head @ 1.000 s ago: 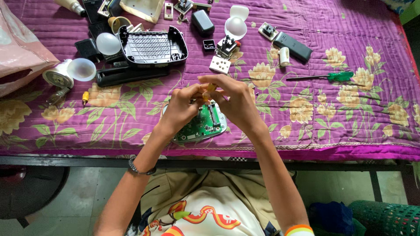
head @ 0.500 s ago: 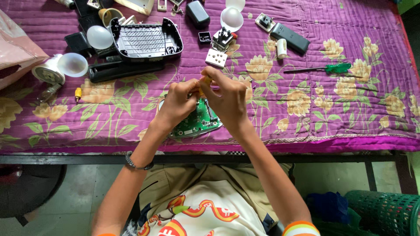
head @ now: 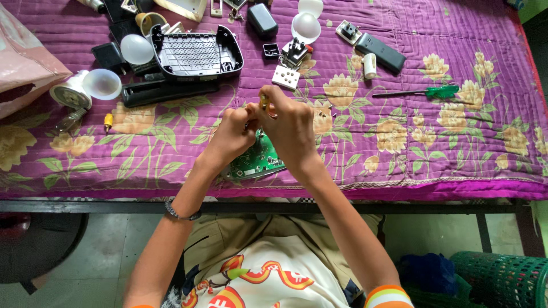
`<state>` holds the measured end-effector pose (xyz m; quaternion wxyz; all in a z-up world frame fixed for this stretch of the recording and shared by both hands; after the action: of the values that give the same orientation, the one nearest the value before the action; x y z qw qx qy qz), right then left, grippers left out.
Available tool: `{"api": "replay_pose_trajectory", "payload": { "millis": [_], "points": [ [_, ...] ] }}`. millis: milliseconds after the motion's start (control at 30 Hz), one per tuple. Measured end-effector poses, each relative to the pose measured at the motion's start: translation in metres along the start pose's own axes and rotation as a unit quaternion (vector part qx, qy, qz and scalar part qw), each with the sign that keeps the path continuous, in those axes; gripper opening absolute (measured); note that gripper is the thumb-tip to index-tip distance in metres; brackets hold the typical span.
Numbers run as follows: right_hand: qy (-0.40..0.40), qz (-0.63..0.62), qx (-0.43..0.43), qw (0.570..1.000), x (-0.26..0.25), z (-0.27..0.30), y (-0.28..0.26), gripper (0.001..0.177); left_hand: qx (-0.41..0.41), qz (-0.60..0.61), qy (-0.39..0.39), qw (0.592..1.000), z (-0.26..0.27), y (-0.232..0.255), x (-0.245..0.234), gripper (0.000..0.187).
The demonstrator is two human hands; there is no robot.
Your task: The person uses a yellow screwdriver to tighten screws on a green circuit board inside a white plastic housing. They then attach a black plastic cover to the housing, aligning and pressing it into place.
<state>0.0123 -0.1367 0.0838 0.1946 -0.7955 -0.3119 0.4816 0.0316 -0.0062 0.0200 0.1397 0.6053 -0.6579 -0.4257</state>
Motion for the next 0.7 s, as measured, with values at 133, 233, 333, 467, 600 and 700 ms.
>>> {"api": "replay_pose_trajectory", "payload": {
  "millis": [133, 233, 333, 467, 600, 700],
  "points": [
    [-0.055, -0.038, -0.053, 0.996, -0.016, -0.007, -0.004, 0.034, 0.010, -0.031, -0.004, 0.999, 0.000, -0.006, 0.000, 0.033],
    [-0.167, -0.098, -0.076, 0.978, -0.026, -0.015, -0.002, 0.042, 0.033, -0.047, -0.004, 0.998, -0.002, -0.005, 0.001, 0.032],
    [-0.200, -0.125, -0.062, 0.970, -0.024, -0.024, 0.002, 0.027, 0.025, -0.033, -0.015, 0.999, -0.004, -0.002, 0.001, 0.032],
    [-0.131, -0.105, -0.064, 0.984, -0.015, -0.025, 0.008, 0.022, 0.010, 0.006, -0.014, 1.000, -0.006, -0.001, 0.000, 0.041],
    [-0.034, -0.078, -0.058, 0.995, -0.005, -0.012, 0.012, 0.022, -0.048, -0.032, -0.059, 0.997, -0.005, -0.010, 0.004, 0.037],
    [0.024, -0.053, -0.024, 0.998, -0.005, -0.004, 0.017, 0.024, -0.030, -0.021, -0.060, 0.998, -0.007, -0.010, 0.007, 0.042]
  ]
}}
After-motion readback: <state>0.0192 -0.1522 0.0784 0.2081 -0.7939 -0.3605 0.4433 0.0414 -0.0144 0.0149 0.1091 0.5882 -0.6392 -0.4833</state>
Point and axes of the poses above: each hand's wrist, its own z-axis away from the middle knuckle, its own x-axis out of the palm, y = z × x, the point moved 4 cm from there along -z, towards the middle knuckle, and after that the axes turned 14 degrees about x, right-handed, at the moved point
